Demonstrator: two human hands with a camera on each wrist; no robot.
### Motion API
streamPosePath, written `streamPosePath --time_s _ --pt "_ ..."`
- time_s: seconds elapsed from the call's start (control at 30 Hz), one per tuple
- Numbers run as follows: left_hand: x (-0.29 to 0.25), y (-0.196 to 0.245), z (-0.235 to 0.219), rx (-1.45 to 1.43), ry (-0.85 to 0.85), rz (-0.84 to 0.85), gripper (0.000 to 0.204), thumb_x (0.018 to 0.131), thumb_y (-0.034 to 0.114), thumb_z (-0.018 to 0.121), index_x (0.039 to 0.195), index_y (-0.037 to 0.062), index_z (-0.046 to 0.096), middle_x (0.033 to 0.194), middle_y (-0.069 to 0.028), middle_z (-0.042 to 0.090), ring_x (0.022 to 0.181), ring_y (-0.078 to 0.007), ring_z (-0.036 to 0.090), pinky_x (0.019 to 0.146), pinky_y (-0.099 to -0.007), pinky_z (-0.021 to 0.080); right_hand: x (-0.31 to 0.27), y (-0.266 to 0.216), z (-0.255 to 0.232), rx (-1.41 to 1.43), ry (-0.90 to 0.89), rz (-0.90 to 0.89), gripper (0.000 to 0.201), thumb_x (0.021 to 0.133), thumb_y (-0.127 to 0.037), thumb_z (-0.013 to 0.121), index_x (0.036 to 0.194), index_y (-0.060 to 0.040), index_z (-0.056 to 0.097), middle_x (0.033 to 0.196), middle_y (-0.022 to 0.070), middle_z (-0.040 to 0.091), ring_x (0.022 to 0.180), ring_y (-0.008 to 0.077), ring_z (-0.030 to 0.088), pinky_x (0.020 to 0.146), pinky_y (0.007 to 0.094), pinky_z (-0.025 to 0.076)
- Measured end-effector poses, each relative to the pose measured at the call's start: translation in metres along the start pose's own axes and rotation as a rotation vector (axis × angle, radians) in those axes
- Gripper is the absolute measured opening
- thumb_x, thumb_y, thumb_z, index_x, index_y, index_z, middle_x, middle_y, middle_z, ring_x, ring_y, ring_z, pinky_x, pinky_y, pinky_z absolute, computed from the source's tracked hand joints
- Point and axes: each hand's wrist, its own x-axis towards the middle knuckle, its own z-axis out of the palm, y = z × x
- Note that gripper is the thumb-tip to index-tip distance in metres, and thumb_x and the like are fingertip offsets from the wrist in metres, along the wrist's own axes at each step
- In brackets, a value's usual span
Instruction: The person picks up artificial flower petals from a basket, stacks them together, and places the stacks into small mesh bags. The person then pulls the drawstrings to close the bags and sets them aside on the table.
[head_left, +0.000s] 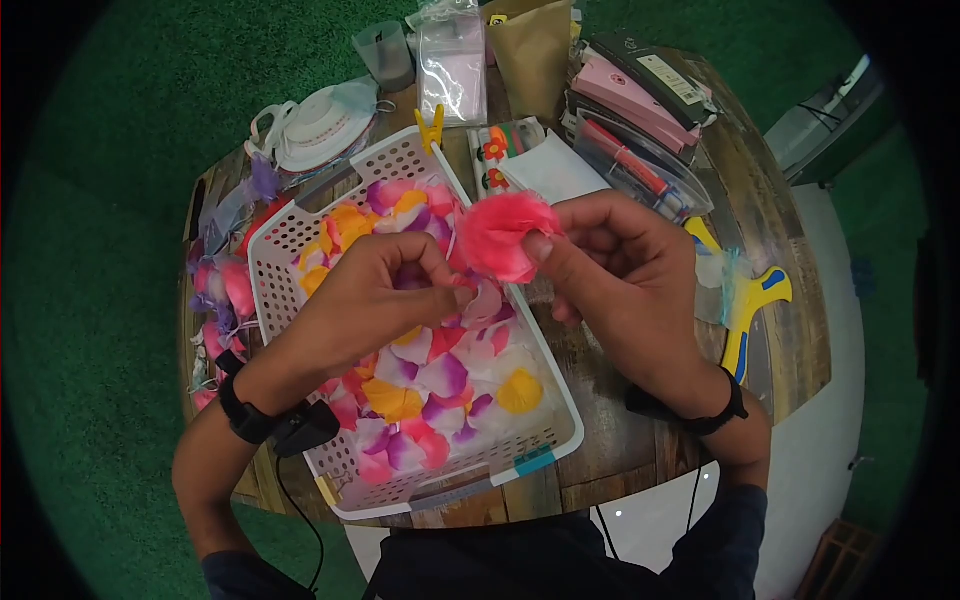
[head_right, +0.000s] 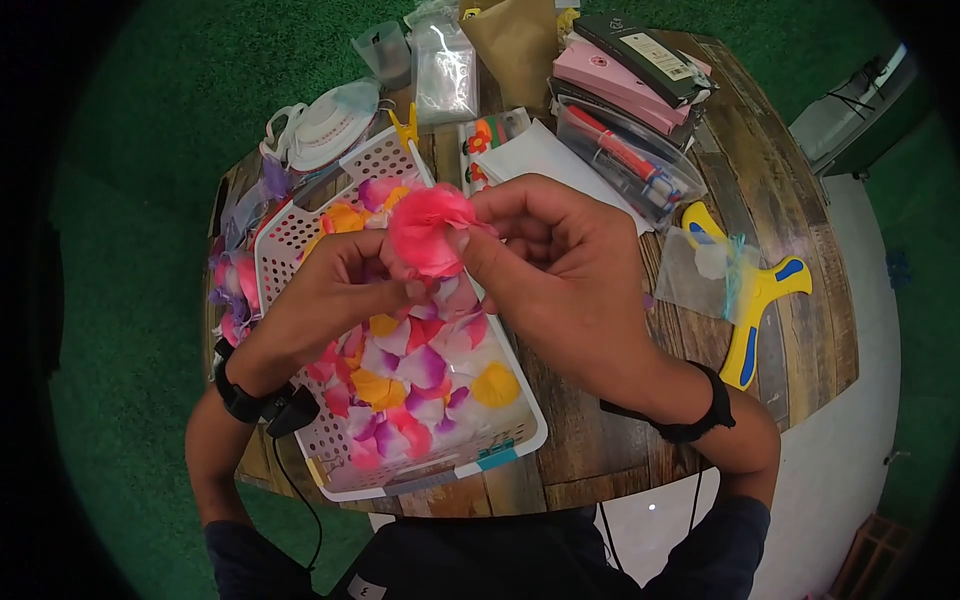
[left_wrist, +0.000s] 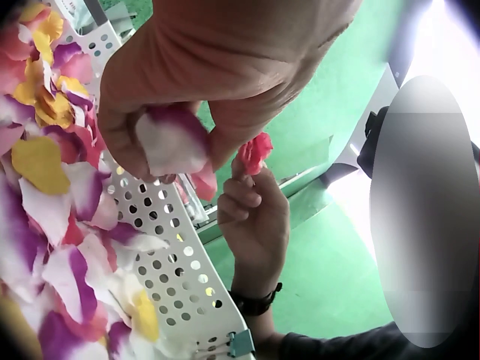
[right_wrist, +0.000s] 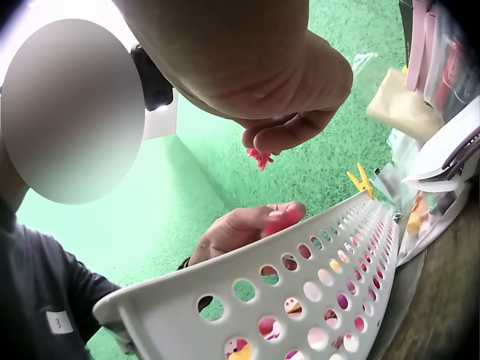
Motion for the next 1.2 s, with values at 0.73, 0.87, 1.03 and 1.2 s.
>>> streamPosePath --time_s 0.73,0.87,1.03,1.2 --pt "-0.014 0.029 0.048 -0.413 0.091 0.047 0.012 0.093 0.007 0.061 0.104 0.0053 0.055 0.092 -0.0056 0.068 0.072 -0.0080 0.063 0.055 -0.0213 0.049 0.004 0.010 0.004 0.044 0.071 0.139 0.016 0.092 -0.009 0.066 0.102 0.0028 0.063 0.082 0.0025 0.068 0.066 0.0010 0.057 0.051 0.0176 0.045" --pt "-0.004 0.028 0.066 -0.738 0.198 0.105 0.014 0.091 0.009 0.065 0.103 0.0045 0.058 0.096 -0.0044 0.066 0.082 -0.0082 0.061 0.071 -0.0265 0.049 0.001 0.007 0.008 0.125 0.173 0.069 0.014 0.093 -0.009 0.065 0.101 0.0018 0.063 0.083 0.0033 0.068 0.065 0.0012 0.058 0.051 0.0171 0.046" --pt "0.008 0.024 0.083 -0.796 0.244 0.184 0.011 0.092 0.012 0.066 0.099 0.0066 0.059 0.093 -0.0033 0.065 0.081 -0.0089 0.057 0.073 -0.0269 0.044 -0.004 0.018 0.009 0.264 0.191 -0.047 0.013 0.094 -0.009 0.063 0.103 0.0009 0.061 0.079 0.0031 0.068 0.061 0.0024 0.058 0.051 0.0173 0.046" --pt "0.014 0.020 0.088 -0.847 0.125 0.192 0.015 0.093 0.019 0.068 0.094 0.0074 0.058 0.086 -0.0022 0.062 0.077 -0.0105 0.057 0.070 -0.0255 0.043 -0.006 0.014 0.004 0.530 0.164 0.087 0.016 0.095 -0.013 0.063 0.103 -0.0005 0.058 0.074 0.0038 0.066 0.055 0.0067 0.060 0.048 0.0190 0.044"
